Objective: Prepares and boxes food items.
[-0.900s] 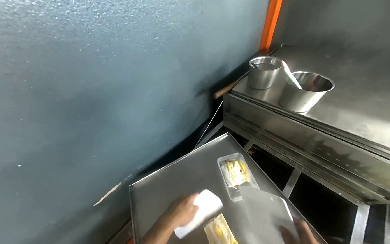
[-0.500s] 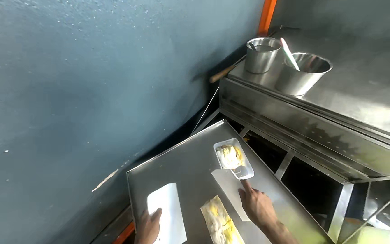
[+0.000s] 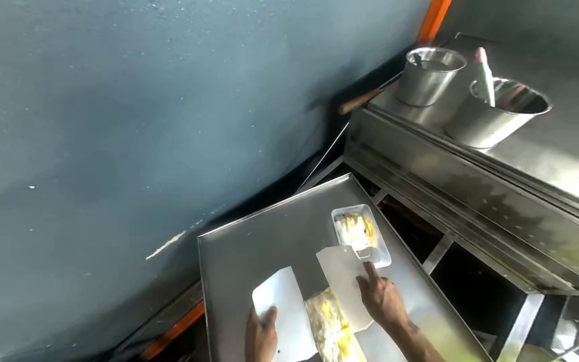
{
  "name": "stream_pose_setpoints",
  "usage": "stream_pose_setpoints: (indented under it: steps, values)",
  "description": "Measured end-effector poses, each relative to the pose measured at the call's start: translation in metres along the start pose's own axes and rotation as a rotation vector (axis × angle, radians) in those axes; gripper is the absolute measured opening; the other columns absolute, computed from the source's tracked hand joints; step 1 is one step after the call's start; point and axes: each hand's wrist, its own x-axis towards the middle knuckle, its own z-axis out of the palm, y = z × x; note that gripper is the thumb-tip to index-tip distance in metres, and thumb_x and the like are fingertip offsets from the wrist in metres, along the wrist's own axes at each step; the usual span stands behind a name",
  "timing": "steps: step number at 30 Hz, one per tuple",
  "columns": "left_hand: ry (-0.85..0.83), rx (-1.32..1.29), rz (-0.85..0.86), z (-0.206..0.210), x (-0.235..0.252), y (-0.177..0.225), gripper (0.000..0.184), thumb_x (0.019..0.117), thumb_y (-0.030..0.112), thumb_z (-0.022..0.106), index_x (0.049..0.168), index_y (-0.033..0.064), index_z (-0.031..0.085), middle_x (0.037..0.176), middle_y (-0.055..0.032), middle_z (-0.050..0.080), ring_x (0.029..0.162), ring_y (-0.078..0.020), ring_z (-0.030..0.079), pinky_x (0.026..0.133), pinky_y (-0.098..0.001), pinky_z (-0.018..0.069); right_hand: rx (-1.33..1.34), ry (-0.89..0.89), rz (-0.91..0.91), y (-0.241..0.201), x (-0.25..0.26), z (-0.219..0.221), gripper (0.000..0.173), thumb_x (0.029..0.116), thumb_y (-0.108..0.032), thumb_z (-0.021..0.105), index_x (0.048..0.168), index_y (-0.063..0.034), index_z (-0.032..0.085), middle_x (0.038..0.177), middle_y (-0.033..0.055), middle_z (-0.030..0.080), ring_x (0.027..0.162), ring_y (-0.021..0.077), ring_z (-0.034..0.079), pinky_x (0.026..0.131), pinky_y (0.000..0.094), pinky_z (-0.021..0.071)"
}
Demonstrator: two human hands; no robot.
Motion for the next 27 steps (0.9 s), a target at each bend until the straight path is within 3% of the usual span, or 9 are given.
stream_pose_setpoints:
  steps: [7, 12, 17, 21, 25, 27]
  values:
    - [-0.019, -0.039, -0.059, 0.020, -0.001, 0.007, 0.053, 0.1015, 0.018, 0.064, 0.145, -0.0079, 0.047, 0.133, -0.0278, 0.061, 0.126, -0.0347, 0.060, 0.110, -0.0495, 0.0456, 0.034, -0.016, -0.002, -0.009, -0.005, 0.017, 0.048, 0.1084, -0.029, 0.045, 0.153, -0.0109, 0.045, 0.101, 0.0218, 0.073, 0.098, 0.0415, 0.071, 0.087, 0.0551, 0.0546]
    - [-0.043, -0.050, -0.077, 0.038, -0.002, 0.010, 0.054, 0.1010, 0.019, 0.065, 0.145, -0.0079, 0.048, 0.137, -0.0278, 0.059, 0.131, -0.0361, 0.056, 0.114, -0.0504, 0.0423, 0.148, -0.021, 0.049, -0.008, -0.004, 0.031, 0.047, 0.1073, -0.029, 0.049, 0.150, -0.0101, 0.047, 0.100, 0.0210, 0.073, 0.096, 0.0405, 0.072, 0.085, 0.0556, 0.0551]
    - [-0.113, -0.255, -0.015, 0.022, 0.008, 0.021, 0.042, 0.0971, 0.007, 0.066, 0.134, -0.0089, 0.055, 0.124, -0.0230, 0.066, 0.116, -0.0257, 0.064, 0.103, -0.0420, 0.0512, 0.348, -0.023, -0.011, -0.006, 0.002, 0.014, 0.045, 0.1042, -0.023, 0.056, 0.145, -0.0049, 0.051, 0.105, 0.0223, 0.072, 0.097, 0.0383, 0.071, 0.088, 0.0547, 0.0546]
    - [-0.147, -0.363, 0.028, 0.020, 0.022, 0.066, 0.041, 0.0984, 0.008, 0.064, 0.135, -0.0065, 0.053, 0.121, -0.0196, 0.067, 0.110, -0.0215, 0.067, 0.098, -0.0393, 0.0561, 0.443, 0.092, -0.070, -0.014, 0.004, -0.033, 0.047, 0.1034, -0.020, 0.057, 0.146, -0.0026, 0.050, 0.111, 0.0213, 0.071, 0.100, 0.0344, 0.071, 0.092, 0.0515, 0.0547]
    - [-0.195, -0.396, 0.106, 0.052, 0.043, 0.128, 0.045, 0.1004, 0.011, 0.063, 0.140, -0.0052, 0.050, 0.129, -0.0199, 0.064, 0.118, -0.0221, 0.064, 0.102, -0.0394, 0.0537, 0.467, 0.262, -0.092, -0.006, 0.025, -0.083, 0.047, 0.1038, -0.019, 0.058, 0.146, -0.0009, 0.050, 0.117, 0.0220, 0.070, 0.105, 0.0340, 0.070, 0.095, 0.0520, 0.0545]
    - [-0.201, -0.397, 0.164, 0.078, 0.054, 0.157, 0.045, 0.1005, 0.011, 0.063, 0.140, -0.0057, 0.050, 0.130, -0.0205, 0.063, 0.119, -0.0221, 0.063, 0.104, -0.0384, 0.0523, 0.457, 0.363, -0.098, 0.004, 0.043, -0.102, 0.040, 0.1037, -0.019, 0.059, 0.140, -0.0020, 0.055, 0.108, 0.0208, 0.072, 0.098, 0.0342, 0.072, 0.089, 0.0533, 0.0559]
